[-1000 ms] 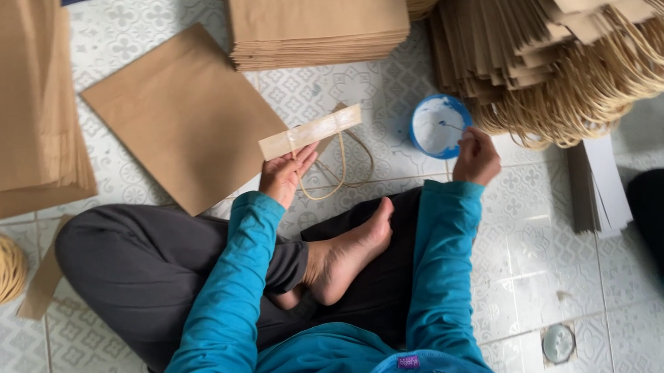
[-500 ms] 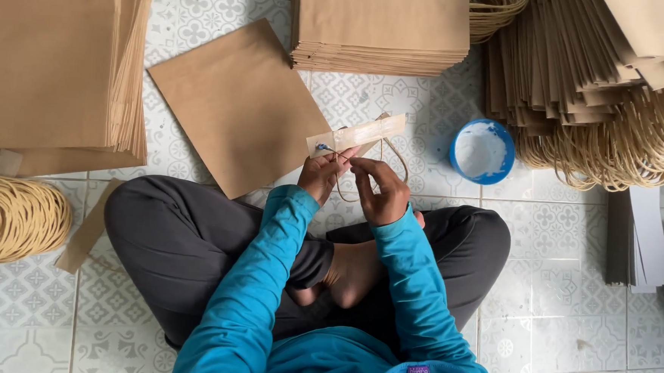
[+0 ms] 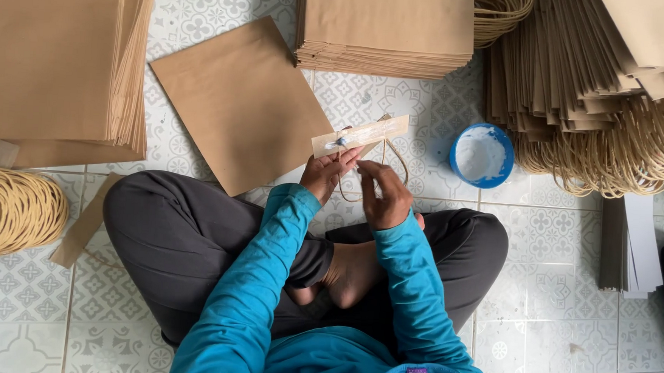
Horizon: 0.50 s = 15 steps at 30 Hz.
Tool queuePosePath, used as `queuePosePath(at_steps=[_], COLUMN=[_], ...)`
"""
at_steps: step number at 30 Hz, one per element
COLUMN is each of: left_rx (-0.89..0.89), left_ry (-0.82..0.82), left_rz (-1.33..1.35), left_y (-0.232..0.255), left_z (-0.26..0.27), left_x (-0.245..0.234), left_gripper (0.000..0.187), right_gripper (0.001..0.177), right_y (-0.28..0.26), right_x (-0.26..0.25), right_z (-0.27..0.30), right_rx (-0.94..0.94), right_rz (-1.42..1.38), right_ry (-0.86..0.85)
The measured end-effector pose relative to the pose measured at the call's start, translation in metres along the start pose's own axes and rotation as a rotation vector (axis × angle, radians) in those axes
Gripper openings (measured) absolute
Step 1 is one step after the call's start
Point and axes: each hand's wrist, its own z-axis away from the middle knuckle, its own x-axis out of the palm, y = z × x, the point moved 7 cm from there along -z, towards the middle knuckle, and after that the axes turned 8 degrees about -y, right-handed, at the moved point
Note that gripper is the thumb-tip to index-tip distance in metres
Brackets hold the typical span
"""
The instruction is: The person is manually assembling paper bags by applying glue to paper strips and attaching handles to the bags.
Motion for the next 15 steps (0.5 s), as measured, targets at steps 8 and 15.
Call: queuePosePath(at_steps=[8, 15], left_rx=[-0.051, -0.076], left_ry=[-0.036, -0.004], left_rz=[-0.047, -0.066], left_y=[0.020, -0.030], left_z=[0.004, -0.001], left_x=[0.029, -0.042], left_gripper=[0.052, 0.045], right_gripper=[0.025, 0.028], right_y=[-0.007, 0.013], right_x=[0.014, -0.005], right_z=[0.008, 0.007], right_rx=[-0.063, -0.048], right_rz=[-0.128, -0.030], right_ry=[-0.014, 0.001])
